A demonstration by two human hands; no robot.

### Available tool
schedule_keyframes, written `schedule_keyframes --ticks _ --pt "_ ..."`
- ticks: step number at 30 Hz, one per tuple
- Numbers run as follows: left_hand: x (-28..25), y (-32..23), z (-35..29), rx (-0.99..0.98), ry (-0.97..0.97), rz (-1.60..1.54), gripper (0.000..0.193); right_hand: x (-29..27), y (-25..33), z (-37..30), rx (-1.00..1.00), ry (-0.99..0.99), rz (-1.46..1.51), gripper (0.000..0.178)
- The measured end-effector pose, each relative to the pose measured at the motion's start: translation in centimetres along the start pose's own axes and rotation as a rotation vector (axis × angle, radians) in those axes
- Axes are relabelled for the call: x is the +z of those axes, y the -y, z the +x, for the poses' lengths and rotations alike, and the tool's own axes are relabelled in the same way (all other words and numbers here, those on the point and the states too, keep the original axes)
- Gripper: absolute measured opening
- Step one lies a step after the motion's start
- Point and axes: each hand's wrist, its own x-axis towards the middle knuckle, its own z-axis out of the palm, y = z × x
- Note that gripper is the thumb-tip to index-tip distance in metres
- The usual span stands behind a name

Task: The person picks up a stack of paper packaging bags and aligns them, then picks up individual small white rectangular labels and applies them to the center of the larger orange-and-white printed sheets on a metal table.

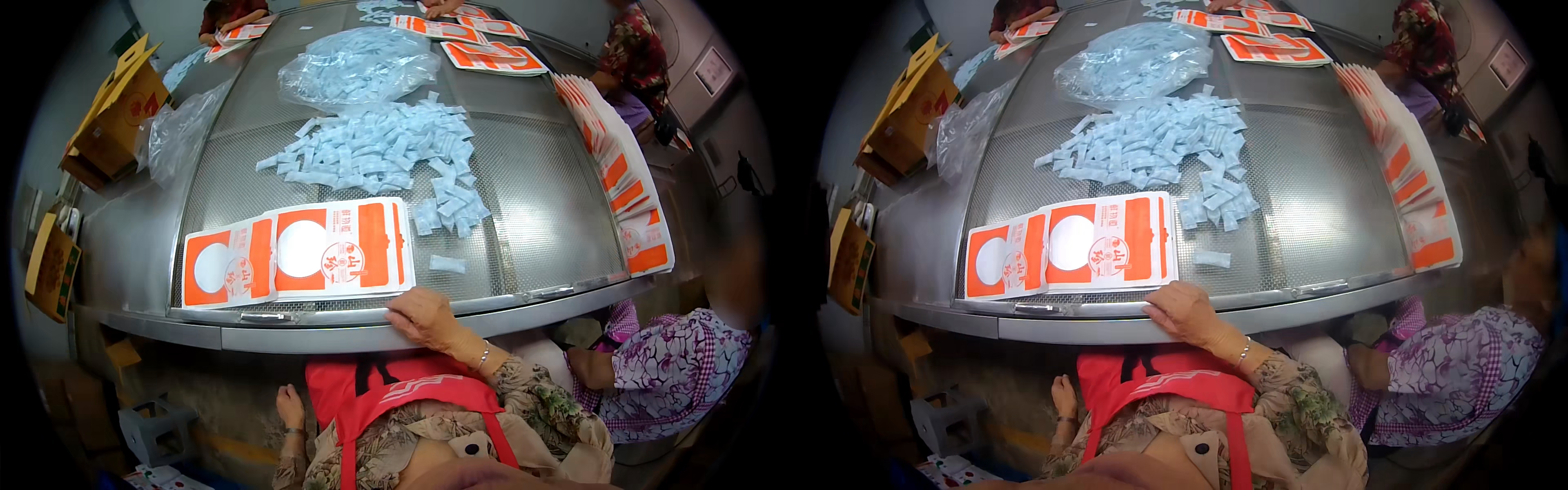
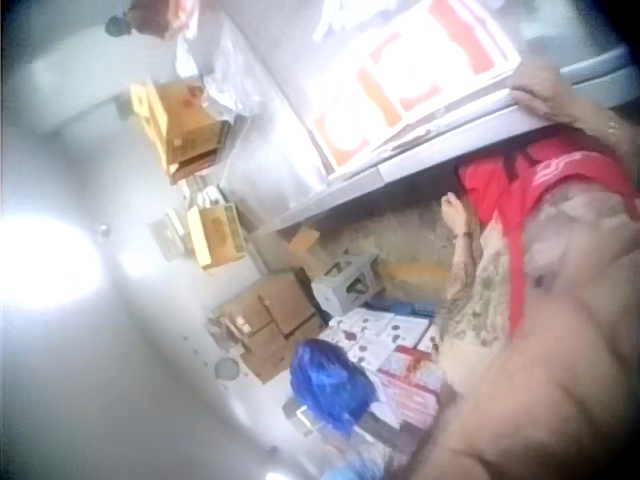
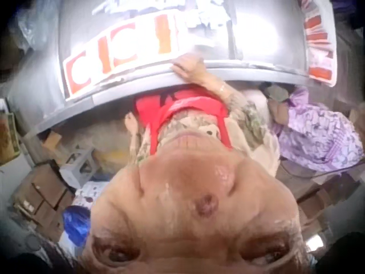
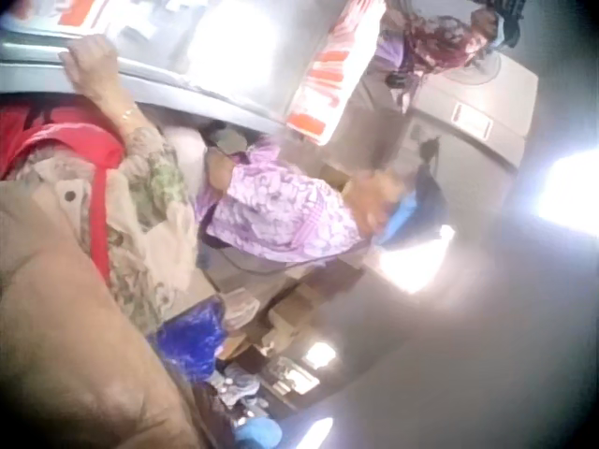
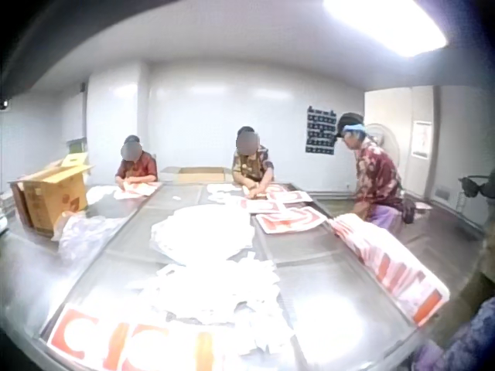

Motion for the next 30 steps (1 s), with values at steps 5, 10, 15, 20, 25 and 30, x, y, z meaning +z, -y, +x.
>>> schedule_keyframes --ticks 5,10,15,20,25,30 --pt "4.9 16.5 4.0 -0.708 0.271 -0.643 0.035 0.0 0.3 -0.6 -0.095 0.076 0.012 0.016" --pt "0.3 14.0 -1.9 -0.773 0.51 -0.478 0.034 -0.3 0.1 -1.0 -0.073 0.137 -0.068 0.022" --pt "0.3 14.5 -3.2 -0.729 0.515 -0.476 0.033 -0.3 2.7 2.6 -0.167 0.372 -0.187 0.049" --pt "3.0 13.8 -3.2 -0.745 0.519 -0.466 0.032 0.1 2.0 2.5 -0.061 0.695 -0.271 0.065" --pt "5.3 11.9 -2.1 -0.792 0.506 -0.503 0.031 -0.2 1.2 3.0 -0.055 0.844 -0.247 0.062" --pt "3.0 10.4 -3.8 -0.89 0.498 -0.474 0.031 0.8 -0.1 2.2 -0.05 0.886 -0.207 0.054"
